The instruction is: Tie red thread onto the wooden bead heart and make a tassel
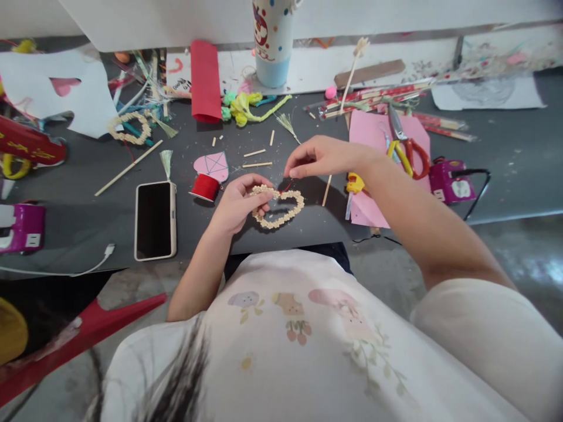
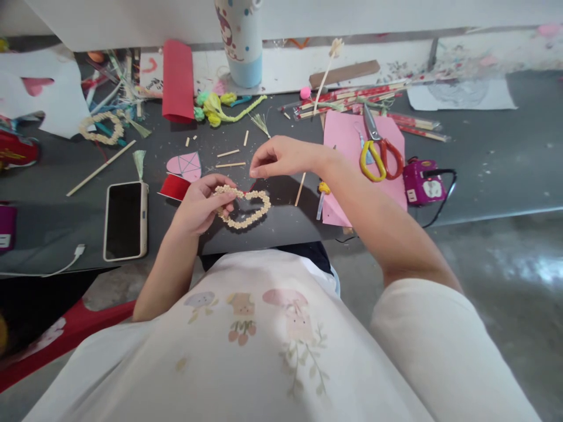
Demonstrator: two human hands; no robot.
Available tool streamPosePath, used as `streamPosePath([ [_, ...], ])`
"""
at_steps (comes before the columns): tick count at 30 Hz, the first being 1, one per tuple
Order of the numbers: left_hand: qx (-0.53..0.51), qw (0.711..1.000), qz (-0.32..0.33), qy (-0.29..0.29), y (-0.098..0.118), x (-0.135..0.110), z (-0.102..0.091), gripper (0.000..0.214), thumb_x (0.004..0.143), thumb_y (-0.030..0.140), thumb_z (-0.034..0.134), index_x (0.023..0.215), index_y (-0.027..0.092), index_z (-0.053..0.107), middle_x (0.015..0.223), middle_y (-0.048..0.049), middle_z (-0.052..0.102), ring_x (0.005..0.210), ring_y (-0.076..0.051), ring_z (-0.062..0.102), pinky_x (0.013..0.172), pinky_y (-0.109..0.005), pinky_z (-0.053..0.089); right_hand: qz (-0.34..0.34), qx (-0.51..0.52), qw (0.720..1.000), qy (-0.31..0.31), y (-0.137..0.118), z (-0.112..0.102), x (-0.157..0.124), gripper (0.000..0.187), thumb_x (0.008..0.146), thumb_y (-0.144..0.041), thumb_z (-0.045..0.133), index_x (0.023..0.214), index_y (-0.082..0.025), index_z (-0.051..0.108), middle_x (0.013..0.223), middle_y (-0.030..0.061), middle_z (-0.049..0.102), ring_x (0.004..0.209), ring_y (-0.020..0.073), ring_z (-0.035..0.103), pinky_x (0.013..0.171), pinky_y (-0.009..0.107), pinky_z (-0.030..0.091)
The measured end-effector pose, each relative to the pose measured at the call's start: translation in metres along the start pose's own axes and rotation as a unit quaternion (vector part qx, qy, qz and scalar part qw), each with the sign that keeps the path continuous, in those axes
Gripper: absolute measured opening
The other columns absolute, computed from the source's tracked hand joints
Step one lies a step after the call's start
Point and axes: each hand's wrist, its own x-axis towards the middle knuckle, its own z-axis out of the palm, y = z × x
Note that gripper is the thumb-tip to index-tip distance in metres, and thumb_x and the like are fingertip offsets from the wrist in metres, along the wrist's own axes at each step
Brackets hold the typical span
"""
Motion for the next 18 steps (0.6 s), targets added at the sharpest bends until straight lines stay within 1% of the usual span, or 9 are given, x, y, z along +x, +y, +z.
streamPosePath([
  [4,0.005,1.000,-0.012,0.000,-0.008,0.004,-0.003,0.033,0.063,0.032,0.082,0.084,0.016,0.062,0.065,0.0033,0.062,0.048,-0.005,0.057,0.043,-0.015,0.045,0.028,-0.026,0.999,-0.021,0.008,-0.007,-0.002,0.031,0.078,-0.049,0.068,0.084,-0.019,0.075,0.069,-0.0014,0.067,0.063,0.0101,0.053,0.062,0.026,0.038],
  [9,0.050,0.999,0.006,0.009,-0.017,0.009,-0.007,0.031,0.064,0.030,0.080,0.085,0.016,0.062,0.071,0.0020,0.064,0.051,-0.006,0.058,0.049,-0.017,0.047,0.055,-0.043,0.998,-0.009,0.023,-0.007,0.003,0.030,0.076,-0.047,0.069,0.081,-0.018,0.075,0.066,-0.0006,0.065,0.060,0.0105,0.050,0.060,0.027,0.038],
  [11,0.087,0.996,0.025,0.013,-0.017,0.011,-0.008,0.028,0.065,0.029,0.079,0.083,0.016,0.062,0.072,0.0018,0.065,0.053,-0.007,0.058,0.051,-0.019,0.047,0.044,-0.038,0.998,-0.004,0.029,-0.005,0.007,0.028,0.077,-0.045,0.069,0.083,-0.018,0.075,0.068,-0.0002,0.067,0.061,0.0106,0.052,0.061,0.026,0.039],
  [15,0.178,0.983,0.048,0.008,-0.012,0.014,-0.013,0.022,0.067,0.025,0.074,0.083,0.016,0.063,0.074,-0.0004,0.067,0.063,-0.011,0.063,0.058,-0.021,0.049,0.003,-0.003,1.000,0.009,0.035,-0.003,0.013,0.021,0.078,-0.035,0.067,0.088,-0.019,0.075,0.082,0.0022,0.073,0.069,0.0112,0.059,0.066,0.025,0.044],
  [16,0.192,0.980,0.048,0.003,-0.010,0.014,-0.014,0.021,0.068,0.025,0.073,0.083,0.015,0.063,0.077,-0.0018,0.069,0.066,-0.012,0.064,0.059,-0.021,0.049,0.000,0.008,1.000,0.015,0.036,-0.002,0.015,0.019,0.077,-0.033,0.068,0.089,-0.019,0.075,0.083,0.0025,0.074,0.069,0.0111,0.060,0.066,0.025,0.045],
  [18,0.213,0.976,0.048,-0.007,-0.007,0.016,-0.016,0.020,0.070,0.025,0.071,0.085,0.015,0.064,0.085,-0.0045,0.072,0.070,-0.012,0.065,0.061,-0.021,0.050,0.006,0.034,0.999,0.025,0.038,-0.002,0.018,0.018,0.076,-0.029,0.069,0.089,-0.019,0.075,0.078,0.0020,0.073,0.066,0.0103,0.060,0.064,0.025,0.046],
])
